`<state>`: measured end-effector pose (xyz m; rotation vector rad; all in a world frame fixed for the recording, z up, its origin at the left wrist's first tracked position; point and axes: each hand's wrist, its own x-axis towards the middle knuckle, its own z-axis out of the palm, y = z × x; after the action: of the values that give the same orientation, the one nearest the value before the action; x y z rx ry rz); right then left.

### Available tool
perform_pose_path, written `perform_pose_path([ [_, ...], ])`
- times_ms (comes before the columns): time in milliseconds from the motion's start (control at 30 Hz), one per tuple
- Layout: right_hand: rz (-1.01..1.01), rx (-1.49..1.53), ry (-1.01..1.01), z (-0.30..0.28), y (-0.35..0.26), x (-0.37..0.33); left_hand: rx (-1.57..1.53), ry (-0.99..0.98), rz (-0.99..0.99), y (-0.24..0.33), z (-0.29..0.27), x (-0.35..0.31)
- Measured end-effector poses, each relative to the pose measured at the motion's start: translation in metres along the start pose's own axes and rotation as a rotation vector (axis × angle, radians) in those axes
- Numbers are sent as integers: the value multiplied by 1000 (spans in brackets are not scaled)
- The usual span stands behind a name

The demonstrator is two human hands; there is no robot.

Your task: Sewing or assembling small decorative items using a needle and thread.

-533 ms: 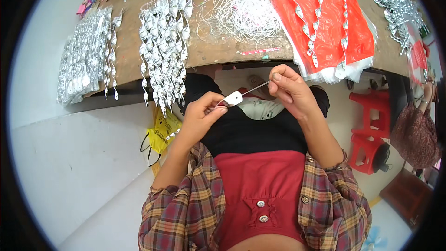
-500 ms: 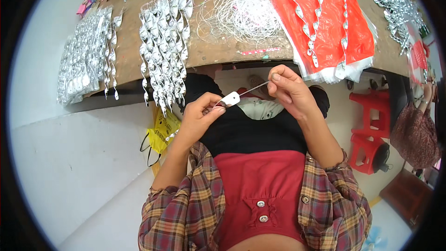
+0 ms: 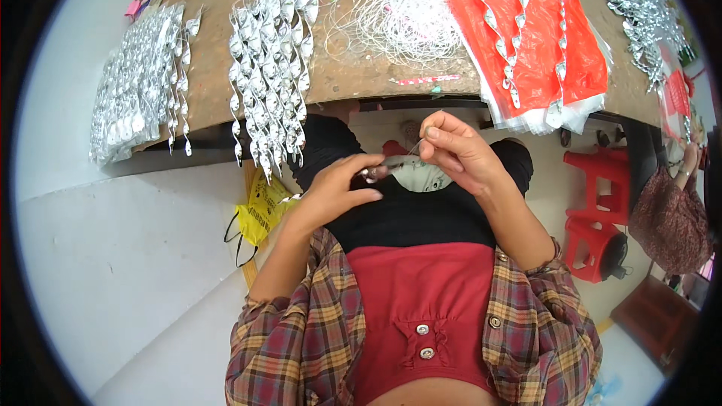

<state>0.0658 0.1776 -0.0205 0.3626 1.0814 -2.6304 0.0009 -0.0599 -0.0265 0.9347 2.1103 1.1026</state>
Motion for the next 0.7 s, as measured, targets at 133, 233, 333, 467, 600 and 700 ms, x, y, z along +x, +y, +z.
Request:
perform_pose_path([
  [133,77,-94,-64,8,-5,-3,-379,90,113,22,16,34],
  [233,17,-190,-6,-1,-4,-5,-585,-10,39,29,23,50],
  [333,-34,-231,68,1,-14,-10,-628,-6,-21,31,22,47],
  [467,-109,-250,140,9,-25,-12,-647,18,-99,39,14,40],
  [600,-143,-342,167,6,-24,-8,-626,24,-134,40,8,34],
  [700,-158,-495,188,5,-25,-5,-661,55,-176,41,7,34],
])
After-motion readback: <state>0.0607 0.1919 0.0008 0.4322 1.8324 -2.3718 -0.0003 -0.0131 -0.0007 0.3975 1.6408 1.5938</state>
